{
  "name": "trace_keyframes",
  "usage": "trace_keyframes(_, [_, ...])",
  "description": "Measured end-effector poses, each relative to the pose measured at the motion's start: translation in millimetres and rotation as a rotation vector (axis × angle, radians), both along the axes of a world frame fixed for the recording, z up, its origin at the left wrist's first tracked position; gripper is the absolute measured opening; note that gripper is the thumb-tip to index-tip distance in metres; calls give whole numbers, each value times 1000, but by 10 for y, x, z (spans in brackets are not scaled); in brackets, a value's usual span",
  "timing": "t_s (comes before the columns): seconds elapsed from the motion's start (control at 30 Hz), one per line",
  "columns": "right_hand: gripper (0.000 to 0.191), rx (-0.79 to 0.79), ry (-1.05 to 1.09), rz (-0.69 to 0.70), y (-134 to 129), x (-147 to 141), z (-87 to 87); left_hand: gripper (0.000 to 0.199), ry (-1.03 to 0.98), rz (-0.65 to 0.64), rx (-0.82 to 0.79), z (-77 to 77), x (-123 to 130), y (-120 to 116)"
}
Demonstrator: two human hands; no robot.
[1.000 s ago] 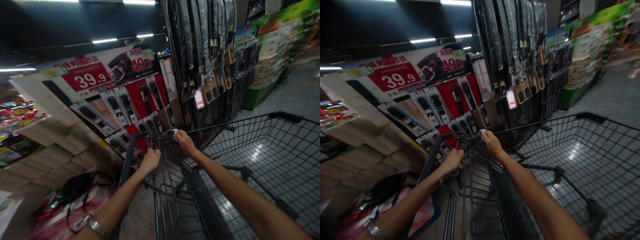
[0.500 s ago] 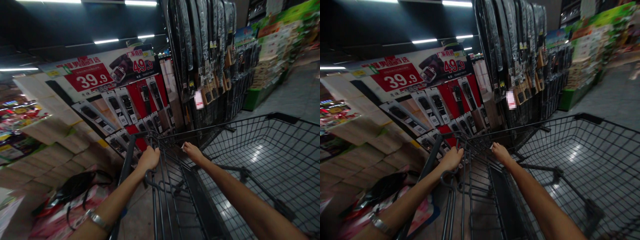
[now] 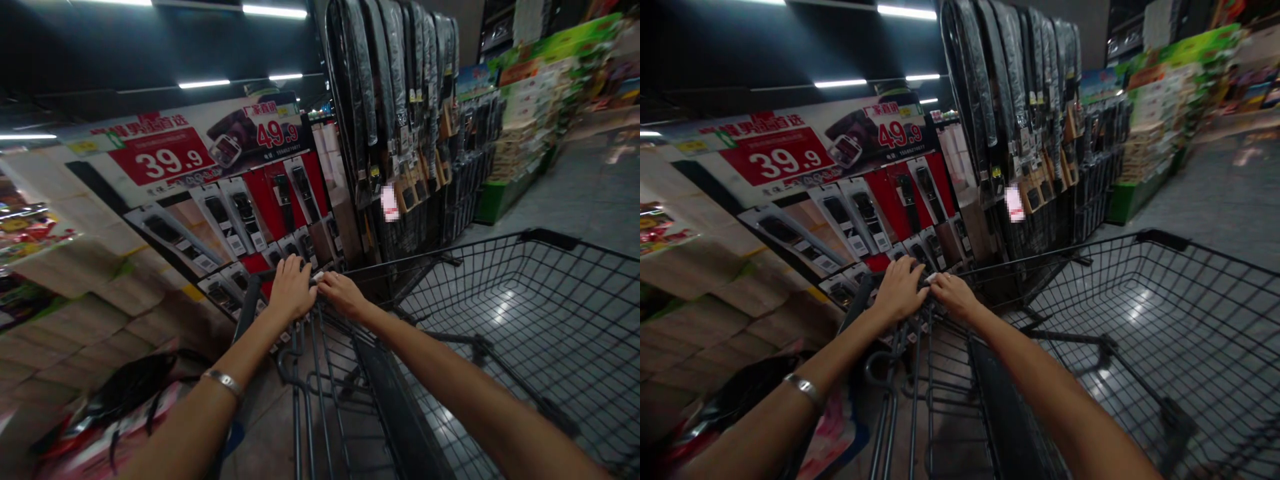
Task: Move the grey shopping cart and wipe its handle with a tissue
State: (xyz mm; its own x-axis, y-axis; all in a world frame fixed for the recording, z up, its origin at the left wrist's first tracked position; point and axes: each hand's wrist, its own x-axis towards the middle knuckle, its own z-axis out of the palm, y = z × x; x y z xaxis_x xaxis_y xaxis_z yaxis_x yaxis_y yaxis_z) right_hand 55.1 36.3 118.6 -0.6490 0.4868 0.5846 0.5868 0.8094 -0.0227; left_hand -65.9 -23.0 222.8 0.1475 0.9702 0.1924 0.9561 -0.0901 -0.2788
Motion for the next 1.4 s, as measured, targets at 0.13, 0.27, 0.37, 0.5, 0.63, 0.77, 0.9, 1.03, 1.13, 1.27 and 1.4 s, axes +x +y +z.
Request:
trace_keyframes(0.13, [19, -1, -53, 18, 71, -168, -114, 45, -14, 83, -148, -95, -41, 70])
trace_keyframes(0.27, [20, -23, -101, -25, 55, -142, -299, 44, 6, 99, -219, -99, -13, 70])
trace_keyframes(0.37, [21, -47, -130, -35, 26, -78, -374, 45, 23, 121, -249, -88, 18, 76])
trace_keyframes(0.5, [21, -77, -199, -57, 7, 9, -477, 49, 65, 121, -243, -76, 58, 77])
trace_keyframes(0.63, [22, -130, -298, -79, 1, 115, -689, 55, 91, 117, -205, -57, 115, 65])
trace_keyframes(0.77, [23, -181, -339, -105, -6, 246, -895, 60, 91, 136, -182, -59, 141, 68])
trace_keyframes(0.9, [23, -243, -327, -178, -11, 407, -992, 56, 5, 137, -234, -99, 101, 95])
trace_keyframes(1.03, [22, -249, -280, -176, -4, 515, -891, 50, -46, 154, -307, -123, 69, 118])
trace_keyframes(1.13, [21, -212, -206, -189, 23, 506, -668, 49, -58, 146, -302, -119, 71, 115])
trace_keyframes(1.27, [18, -148, -79, -194, 92, 404, -330, 48, -76, 152, -296, -110, 79, 93])
trace_keyframes(1.4, [16, -78, 38, -194, 149, 262, -128, 47, -71, 162, -295, -106, 80, 81])
